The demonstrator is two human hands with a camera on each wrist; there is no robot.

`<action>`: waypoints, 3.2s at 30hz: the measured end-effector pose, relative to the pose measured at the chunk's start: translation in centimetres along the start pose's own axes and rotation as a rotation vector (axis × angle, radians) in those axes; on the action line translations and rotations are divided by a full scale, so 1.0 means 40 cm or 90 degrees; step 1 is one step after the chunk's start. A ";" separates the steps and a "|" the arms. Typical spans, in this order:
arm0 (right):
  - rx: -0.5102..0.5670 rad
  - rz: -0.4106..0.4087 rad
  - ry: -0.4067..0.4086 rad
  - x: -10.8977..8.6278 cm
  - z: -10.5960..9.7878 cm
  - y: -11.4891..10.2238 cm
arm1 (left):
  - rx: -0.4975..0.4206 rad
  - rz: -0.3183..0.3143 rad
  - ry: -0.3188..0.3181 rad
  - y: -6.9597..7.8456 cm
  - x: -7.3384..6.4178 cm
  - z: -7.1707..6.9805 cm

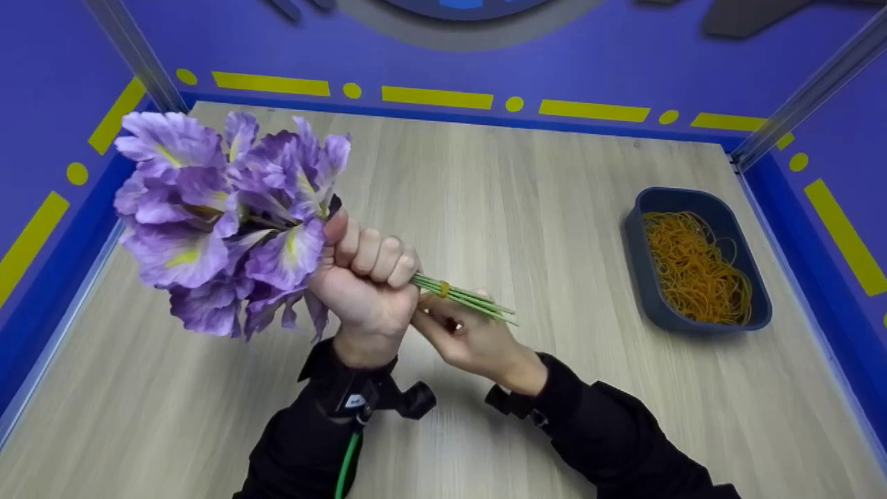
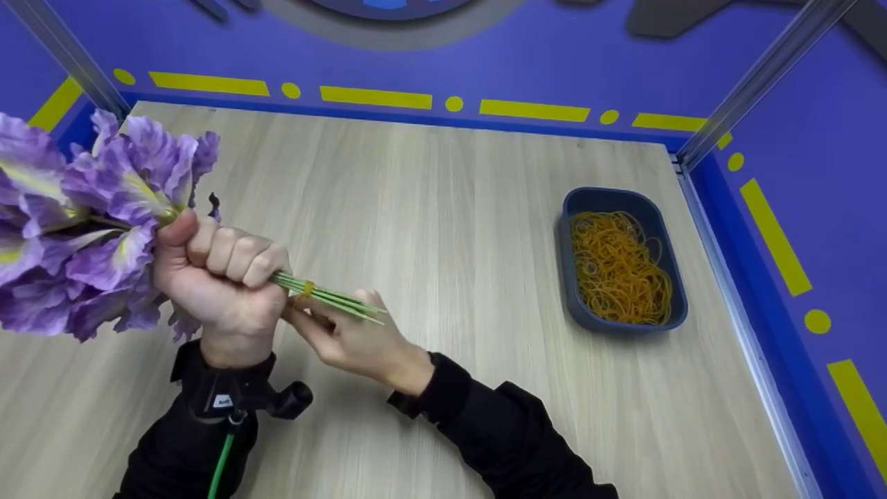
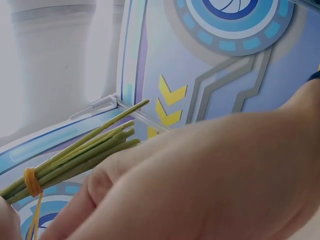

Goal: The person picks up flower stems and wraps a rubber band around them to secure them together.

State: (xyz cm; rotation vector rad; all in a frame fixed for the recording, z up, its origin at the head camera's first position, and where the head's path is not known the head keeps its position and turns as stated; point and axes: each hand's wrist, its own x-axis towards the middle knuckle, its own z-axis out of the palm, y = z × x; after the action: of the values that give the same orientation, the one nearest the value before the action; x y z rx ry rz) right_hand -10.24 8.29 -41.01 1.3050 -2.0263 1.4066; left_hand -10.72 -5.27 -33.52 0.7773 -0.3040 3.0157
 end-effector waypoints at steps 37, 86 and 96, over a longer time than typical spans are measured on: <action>0.158 0.014 -0.037 0.019 -0.192 -0.133 | 0.052 0.035 -0.059 0.019 0.008 0.004; 0.241 0.063 -0.214 0.017 -0.334 -0.027 | 0.024 -0.032 -0.026 0.023 0.010 0.012; 0.127 0.007 -0.200 0.027 -0.316 -0.036 | 0.009 -0.070 -0.025 0.020 0.011 0.007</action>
State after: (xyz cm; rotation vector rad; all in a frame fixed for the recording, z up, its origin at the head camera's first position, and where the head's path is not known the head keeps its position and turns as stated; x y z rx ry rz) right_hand -12.22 18.65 -33.84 1.6944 -2.1310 1.5217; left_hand -11.04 -6.13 -33.21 0.8256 -0.2328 2.9058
